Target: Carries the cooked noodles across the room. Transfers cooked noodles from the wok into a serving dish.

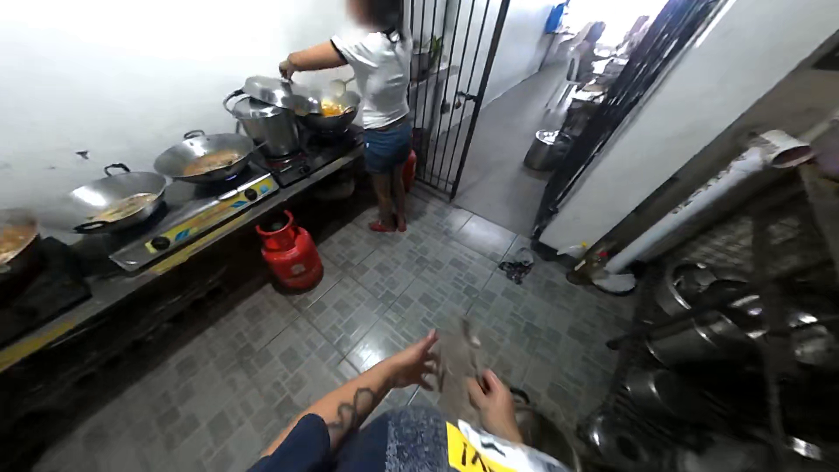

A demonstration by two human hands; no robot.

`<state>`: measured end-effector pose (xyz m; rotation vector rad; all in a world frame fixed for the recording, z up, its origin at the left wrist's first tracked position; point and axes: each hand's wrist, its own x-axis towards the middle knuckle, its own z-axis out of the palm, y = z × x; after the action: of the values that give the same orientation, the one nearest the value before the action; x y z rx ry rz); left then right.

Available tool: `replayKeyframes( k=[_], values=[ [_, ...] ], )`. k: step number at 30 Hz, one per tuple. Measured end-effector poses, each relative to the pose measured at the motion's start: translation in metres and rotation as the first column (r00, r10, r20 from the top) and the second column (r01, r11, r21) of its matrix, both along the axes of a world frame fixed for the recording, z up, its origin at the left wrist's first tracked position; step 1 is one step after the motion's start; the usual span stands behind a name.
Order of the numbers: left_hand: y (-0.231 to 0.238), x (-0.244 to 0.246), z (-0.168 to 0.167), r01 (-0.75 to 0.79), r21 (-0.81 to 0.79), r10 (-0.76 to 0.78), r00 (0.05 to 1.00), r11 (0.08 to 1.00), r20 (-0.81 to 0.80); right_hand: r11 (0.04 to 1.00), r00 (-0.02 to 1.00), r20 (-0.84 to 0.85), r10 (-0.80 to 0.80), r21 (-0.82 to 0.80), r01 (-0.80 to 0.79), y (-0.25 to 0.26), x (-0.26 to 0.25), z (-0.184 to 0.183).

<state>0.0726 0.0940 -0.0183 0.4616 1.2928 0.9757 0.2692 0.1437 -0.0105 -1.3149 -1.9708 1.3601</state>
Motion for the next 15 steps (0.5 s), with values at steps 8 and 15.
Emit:
replayKeyframes(
  k=[8,15],
  values=[
    [-0.222,-0.129,0.051,-0.639,0.095,0.536,0.708,0.763,0.461,0.765,0.809,-0.029,0.587,0.348,-0.543,-0.132,-0.234,0.017],
    [-0.393,-0.211,0.068,-0.869,0.088,0.785,0.479,0.487,0.393,0.531,0.490,-0.227,0.842,0.509,-0.677,-0.274,-0.388,-0.002]
  ],
)
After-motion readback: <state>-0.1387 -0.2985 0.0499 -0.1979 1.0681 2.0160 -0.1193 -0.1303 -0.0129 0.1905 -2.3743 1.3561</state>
